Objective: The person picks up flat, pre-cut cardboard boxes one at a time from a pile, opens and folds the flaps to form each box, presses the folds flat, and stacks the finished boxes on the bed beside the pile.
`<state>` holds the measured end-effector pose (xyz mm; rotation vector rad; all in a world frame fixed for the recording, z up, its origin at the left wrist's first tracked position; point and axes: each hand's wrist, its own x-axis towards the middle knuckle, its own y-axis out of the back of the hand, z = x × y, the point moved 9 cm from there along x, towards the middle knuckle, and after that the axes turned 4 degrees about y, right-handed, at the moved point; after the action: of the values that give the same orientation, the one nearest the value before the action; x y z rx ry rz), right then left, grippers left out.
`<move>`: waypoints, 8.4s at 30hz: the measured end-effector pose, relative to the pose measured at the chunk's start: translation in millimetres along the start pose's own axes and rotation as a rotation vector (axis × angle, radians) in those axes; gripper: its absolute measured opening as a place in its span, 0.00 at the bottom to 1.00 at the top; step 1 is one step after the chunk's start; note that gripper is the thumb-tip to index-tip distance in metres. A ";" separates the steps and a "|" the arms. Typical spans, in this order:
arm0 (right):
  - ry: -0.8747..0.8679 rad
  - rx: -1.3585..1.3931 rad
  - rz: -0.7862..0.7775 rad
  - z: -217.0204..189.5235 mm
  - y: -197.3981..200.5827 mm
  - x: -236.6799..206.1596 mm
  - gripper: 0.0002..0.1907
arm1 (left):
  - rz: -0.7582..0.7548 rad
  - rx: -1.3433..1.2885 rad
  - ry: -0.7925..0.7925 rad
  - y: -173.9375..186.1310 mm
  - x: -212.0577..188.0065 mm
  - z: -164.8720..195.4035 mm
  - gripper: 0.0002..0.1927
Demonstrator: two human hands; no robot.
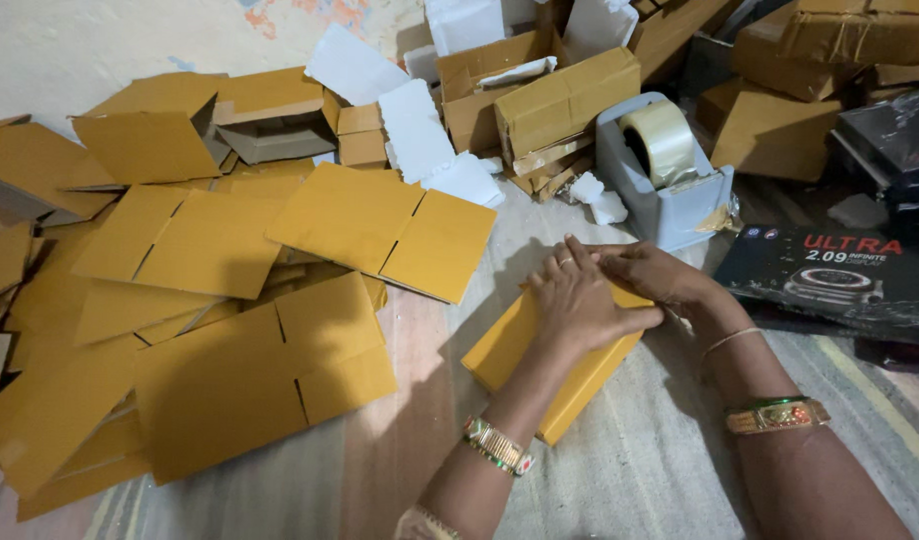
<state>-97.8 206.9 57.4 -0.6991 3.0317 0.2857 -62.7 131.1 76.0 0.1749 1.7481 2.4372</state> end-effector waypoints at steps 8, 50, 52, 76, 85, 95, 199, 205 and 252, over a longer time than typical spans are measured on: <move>-0.122 -0.009 0.027 11.5 0.3 -2.9 0.25 | -0.016 0.043 0.075 8.8 -52.7 -32.4 0.73; -0.107 -0.083 -0.001 16.3 -0.5 1.1 0.25 | 0.003 0.028 0.066 5.6 -45.7 -35.5 0.78; -0.105 -0.117 0.008 17.6 0.6 0.1 0.25 | -0.013 0.063 0.085 9.5 -65.4 -46.2 0.77; 0.011 -0.013 0.161 7.6 -5.2 1.6 0.25 | 0.277 -1.496 0.395 -29.6 -142.0 -163.8 0.51; 0.518 -1.407 0.451 -49.9 -70.6 -9.5 0.28 | 0.186 -1.842 0.344 -38.1 -120.0 -173.0 0.43; 0.706 -1.218 0.028 -56.0 -171.2 -20.2 0.29 | 0.163 -1.892 0.437 -53.2 -120.9 -185.2 0.43; 0.026 -0.566 0.424 -42.8 -9.5 -26.1 0.34 | 0.744 -0.348 -0.296 86.3 -193.9 -166.4 0.28; 0.145 -0.518 0.490 -36.7 4.3 -24.9 0.36 | 1.539 -1.214 -0.176 174.2 -320.3 -336.6 0.29; 0.310 0.327 0.138 -47.9 -46.4 -10.1 0.47 | 0.947 -1.251 -0.793 223.5 -264.4 -185.0 0.44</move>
<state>-67.3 161.6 97.1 -0.5544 3.2993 -0.3457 155.5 -159.2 224.9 1.7016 -0.3951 2.7508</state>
